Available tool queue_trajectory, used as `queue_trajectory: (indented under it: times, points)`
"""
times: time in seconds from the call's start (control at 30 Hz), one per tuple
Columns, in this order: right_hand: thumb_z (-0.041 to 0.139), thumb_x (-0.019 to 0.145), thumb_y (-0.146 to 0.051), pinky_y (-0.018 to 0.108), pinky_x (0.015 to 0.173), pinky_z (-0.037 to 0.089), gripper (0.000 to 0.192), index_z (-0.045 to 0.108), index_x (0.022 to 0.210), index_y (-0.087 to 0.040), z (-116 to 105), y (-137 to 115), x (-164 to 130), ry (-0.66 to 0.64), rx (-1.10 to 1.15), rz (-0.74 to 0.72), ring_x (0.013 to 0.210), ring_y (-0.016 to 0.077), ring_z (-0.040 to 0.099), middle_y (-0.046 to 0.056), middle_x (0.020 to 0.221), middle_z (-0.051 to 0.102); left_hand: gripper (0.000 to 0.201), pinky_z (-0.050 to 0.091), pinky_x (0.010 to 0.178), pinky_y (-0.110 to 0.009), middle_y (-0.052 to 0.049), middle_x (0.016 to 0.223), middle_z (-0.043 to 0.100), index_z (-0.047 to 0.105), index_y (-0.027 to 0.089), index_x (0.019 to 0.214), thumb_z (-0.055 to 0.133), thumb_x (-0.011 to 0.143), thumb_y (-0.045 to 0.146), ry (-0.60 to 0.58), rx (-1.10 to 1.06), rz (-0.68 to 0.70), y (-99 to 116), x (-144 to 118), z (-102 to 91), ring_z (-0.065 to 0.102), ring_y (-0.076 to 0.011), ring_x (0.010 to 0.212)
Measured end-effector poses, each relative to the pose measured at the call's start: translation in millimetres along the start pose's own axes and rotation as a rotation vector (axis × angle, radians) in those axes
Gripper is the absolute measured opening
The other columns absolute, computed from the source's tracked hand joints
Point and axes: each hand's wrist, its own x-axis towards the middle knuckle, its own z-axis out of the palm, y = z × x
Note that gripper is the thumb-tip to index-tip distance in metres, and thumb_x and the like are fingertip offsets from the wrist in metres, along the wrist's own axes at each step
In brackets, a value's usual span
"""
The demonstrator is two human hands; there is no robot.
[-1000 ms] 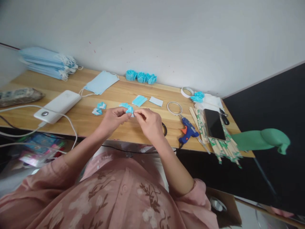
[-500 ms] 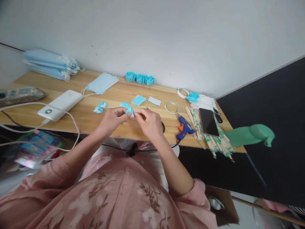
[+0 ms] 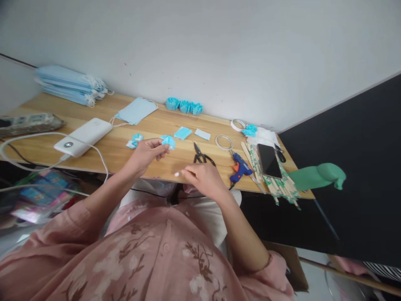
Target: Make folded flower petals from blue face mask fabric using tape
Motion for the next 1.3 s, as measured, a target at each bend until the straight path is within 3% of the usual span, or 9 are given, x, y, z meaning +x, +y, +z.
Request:
queue_trajectory:
  times: [0.07,0.2,0.27,0.4,0.83,1.13,1.23,1.3]
  points:
    - [0.056,0.087,-0.021,0.029,0.071,0.048,0.014,0.07,0.089,-0.023,2,2,-2,-0.013,0.025,0.001,0.079,0.0169,0.067,0.003,0.089,0.074,0.025,0.032,0.047,-0.021,0.001,0.053,0.055,0.062,0.015,0.06,0.07,0.07,0.037,-0.021,-0.014,0.005,1,-2,1.0,0.043,-0.0064,0.048]
    - [0.062,0.082,-0.023,0.031,0.076,0.053,0.042,0.058,0.124,-0.026,8,0,9,0.237,0.281,0.093,0.089,0.0168,0.066,0.005,0.104,0.071,0.024,0.033,0.048,-0.021,0.001,0.055,0.056,0.063,0.015,0.064,0.07,0.07,0.037,-0.077,-0.047,0.014,5,-7,7.5,0.044,-0.0065,0.049]
    - [0.063,0.082,-0.027,0.03,0.074,0.053,0.045,0.055,0.126,-0.026,12,-3,18,0.314,0.419,0.094,0.088,0.0163,0.065,0.004,0.099,0.07,0.024,0.035,0.048,-0.021,0.001,0.056,0.056,0.063,0.015,0.065,0.071,0.07,0.038,-0.092,-0.064,0.019,7,-9,11.6,0.044,-0.0064,0.049]
    - [0.064,0.08,-0.028,0.028,0.07,0.051,0.046,0.054,0.124,-0.024,20,-8,30,0.336,0.577,0.067,0.078,0.014,0.061,0.0,0.085,0.064,0.025,0.035,0.049,-0.021,0.001,0.059,0.057,0.062,0.015,0.065,0.071,0.07,0.038,-0.118,-0.079,0.036,9,-14,16.8,0.045,-0.0062,0.05]
    - [0.06,0.077,-0.024,0.027,0.065,0.044,0.052,0.051,0.128,-0.016,18,-11,30,0.342,0.618,0.057,0.067,0.0107,0.054,-0.005,0.073,0.056,0.025,0.033,0.046,-0.019,0.0,0.064,0.059,0.06,0.016,0.066,0.072,0.067,0.038,-0.161,-0.009,0.027,10,-22,6.9,0.045,-0.006,0.051]
    - [0.058,0.081,-0.023,0.029,0.068,0.048,0.051,0.05,0.131,-0.019,19,-4,27,0.381,0.54,0.075,0.07,0.0129,0.058,-0.003,0.078,0.06,0.021,0.032,0.047,-0.02,0.003,0.057,0.055,0.059,0.016,0.063,0.069,0.067,0.034,-0.13,0.034,0.045,9,-19,12.6,0.043,-0.0061,0.05]
    - [0.057,0.085,-0.024,0.033,0.079,0.05,0.04,0.056,0.125,-0.023,16,-7,22,0.539,0.279,0.02,0.085,0.017,0.061,0.003,0.093,0.066,0.021,0.032,0.048,-0.02,0.002,0.057,0.054,0.059,0.017,0.063,0.068,0.068,0.035,-0.087,0.045,0.054,7,-16,14.5,0.043,-0.0066,0.05]
    - [0.056,0.089,-0.024,0.036,0.087,0.048,0.023,0.064,0.111,-0.023,15,-10,17,0.6,0.065,-0.063,0.094,0.0198,0.061,0.005,0.098,0.068,0.022,0.032,0.049,-0.021,0.002,0.057,0.053,0.059,0.016,0.063,0.068,0.069,0.035,-0.051,0.055,0.067,5,-14,15.7,0.043,-0.0068,0.05]
